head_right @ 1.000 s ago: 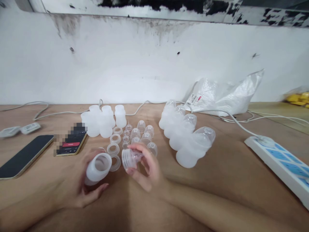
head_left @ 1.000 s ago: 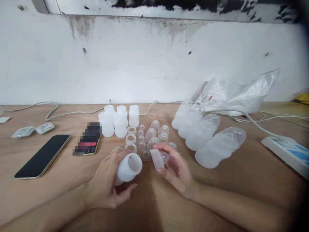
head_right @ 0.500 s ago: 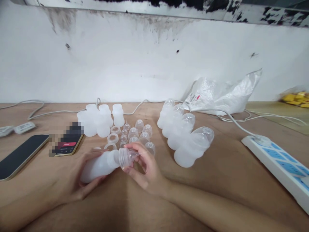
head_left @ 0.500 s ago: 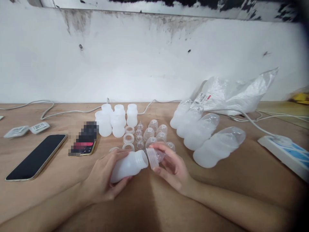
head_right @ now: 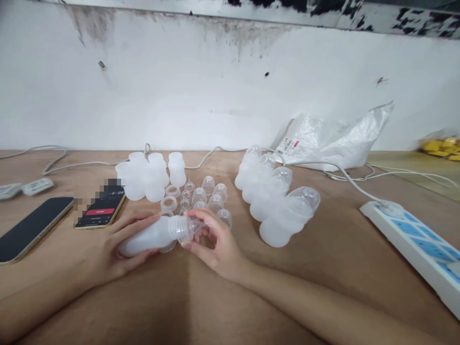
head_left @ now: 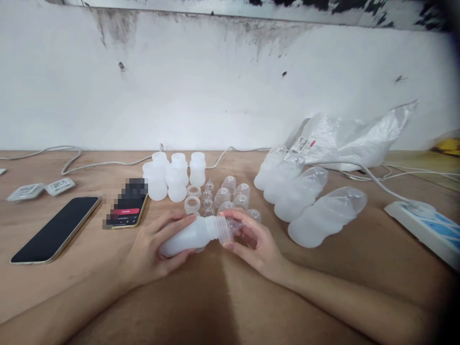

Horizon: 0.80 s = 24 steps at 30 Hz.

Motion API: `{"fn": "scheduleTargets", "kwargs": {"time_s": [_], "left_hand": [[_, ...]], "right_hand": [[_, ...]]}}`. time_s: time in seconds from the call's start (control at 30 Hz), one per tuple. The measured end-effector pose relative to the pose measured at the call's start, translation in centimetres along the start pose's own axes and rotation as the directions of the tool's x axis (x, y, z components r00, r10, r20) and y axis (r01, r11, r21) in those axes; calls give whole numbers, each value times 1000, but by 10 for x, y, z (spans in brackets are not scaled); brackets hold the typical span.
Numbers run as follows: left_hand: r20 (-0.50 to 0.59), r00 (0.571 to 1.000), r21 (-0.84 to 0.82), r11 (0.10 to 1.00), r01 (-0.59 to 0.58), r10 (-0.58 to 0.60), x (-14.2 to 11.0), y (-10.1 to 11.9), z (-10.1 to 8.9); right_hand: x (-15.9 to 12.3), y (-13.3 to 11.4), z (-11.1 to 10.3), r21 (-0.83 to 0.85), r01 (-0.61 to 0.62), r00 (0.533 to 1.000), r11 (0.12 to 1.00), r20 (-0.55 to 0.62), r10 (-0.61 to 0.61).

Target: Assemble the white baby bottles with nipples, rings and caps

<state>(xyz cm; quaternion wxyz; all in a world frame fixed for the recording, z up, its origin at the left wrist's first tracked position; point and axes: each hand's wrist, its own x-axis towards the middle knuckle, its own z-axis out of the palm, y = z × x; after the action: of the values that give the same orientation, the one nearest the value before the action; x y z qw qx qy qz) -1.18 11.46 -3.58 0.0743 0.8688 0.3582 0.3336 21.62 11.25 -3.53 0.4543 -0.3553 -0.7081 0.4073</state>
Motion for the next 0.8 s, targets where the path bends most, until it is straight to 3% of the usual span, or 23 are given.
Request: {"fn": "scheduleTargets", "kwargs": {"time_s": [0.13, 0.53, 0.8], "left_hand": [[-11, 997, -58, 996, 75, -76, -3, 0, 3], [-27, 998, -210, 976, 56, -63, -7, -6, 8], [-35, 999, -179, 983, -29, 23, -3, -4, 5]], "right_hand": [[1, 0, 0, 13, -29, 1000, 999, -5, 29], [2, -1, 0, 28, -52, 999, 998, -11, 52], [3, 1, 2, 116, -220, 974, 969, -20, 224]]}}
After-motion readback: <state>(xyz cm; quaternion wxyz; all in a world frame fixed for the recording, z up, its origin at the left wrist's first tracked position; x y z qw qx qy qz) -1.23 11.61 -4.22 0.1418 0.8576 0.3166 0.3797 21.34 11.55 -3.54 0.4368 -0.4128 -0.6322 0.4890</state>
